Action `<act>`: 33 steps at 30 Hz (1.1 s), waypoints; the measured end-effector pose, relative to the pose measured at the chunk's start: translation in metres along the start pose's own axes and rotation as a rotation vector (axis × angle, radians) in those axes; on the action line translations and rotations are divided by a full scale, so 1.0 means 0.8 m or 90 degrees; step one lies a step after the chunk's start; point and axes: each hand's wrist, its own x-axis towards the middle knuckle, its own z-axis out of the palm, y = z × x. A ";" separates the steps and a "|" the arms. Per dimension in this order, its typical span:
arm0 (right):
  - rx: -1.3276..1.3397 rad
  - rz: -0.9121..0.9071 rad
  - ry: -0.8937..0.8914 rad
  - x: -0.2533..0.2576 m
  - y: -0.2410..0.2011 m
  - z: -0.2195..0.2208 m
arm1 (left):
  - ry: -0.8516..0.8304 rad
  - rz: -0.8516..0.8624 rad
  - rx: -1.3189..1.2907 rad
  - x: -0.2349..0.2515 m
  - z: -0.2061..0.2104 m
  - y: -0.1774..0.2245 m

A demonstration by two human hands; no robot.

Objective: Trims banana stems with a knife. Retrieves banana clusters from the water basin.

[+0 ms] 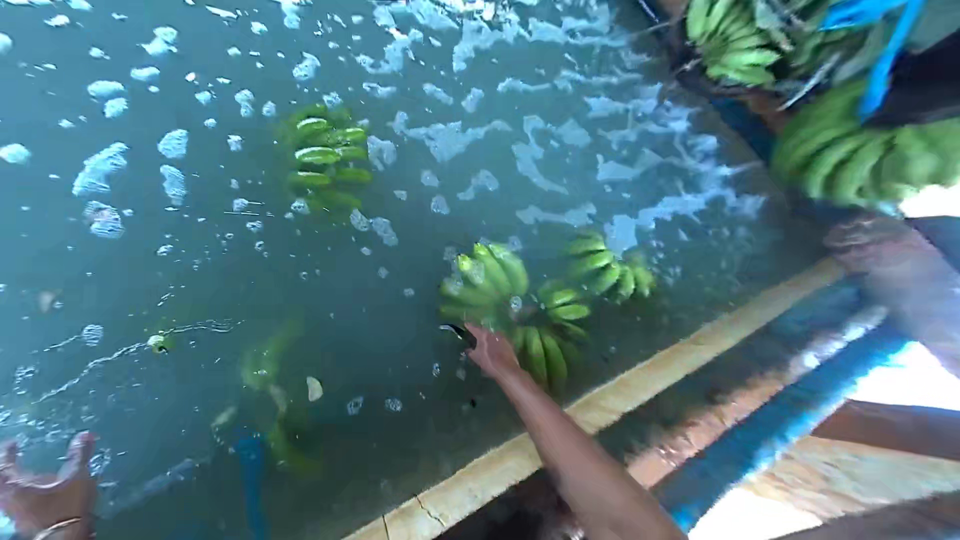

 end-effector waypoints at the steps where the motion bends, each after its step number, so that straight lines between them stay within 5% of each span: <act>1: -0.015 0.017 0.027 0.002 -0.010 0.006 | -0.003 0.055 -0.043 -0.015 0.019 0.009; 4: 0.037 -0.001 0.066 -0.003 -0.051 0.001 | -0.075 0.232 -0.253 -0.088 0.072 0.071; 6: 0.094 -0.054 0.072 -0.022 -0.085 -0.006 | -0.229 0.264 -0.433 -0.153 0.114 0.131; 9: 0.204 -0.150 0.123 -0.058 -0.128 -0.012 | -0.576 0.008 -0.569 -0.246 0.180 0.212; 11: 0.319 -0.206 0.203 -0.077 -0.138 -0.022 | -0.667 -0.226 -0.563 -0.274 0.231 0.245; 14: 0.414 -0.199 0.272 -0.100 -0.119 -0.048 | -0.630 -0.426 -0.581 -0.263 0.305 0.264; 19: 0.447 -0.033 0.204 -0.120 -0.061 -0.031 | -0.615 -0.476 -0.433 -0.192 0.342 0.251; 25: 0.487 -0.007 -0.020 -0.131 -0.068 0.045 | -0.545 -0.579 -0.486 -0.195 0.299 0.220; 30: 0.402 0.043 0.057 -0.138 -0.092 0.041 | -0.683 -0.658 -0.639 -0.240 0.236 0.217; 33: 0.341 0.073 0.085 -0.140 -0.097 0.052 | -0.624 -0.734 -0.704 -0.267 0.224 0.237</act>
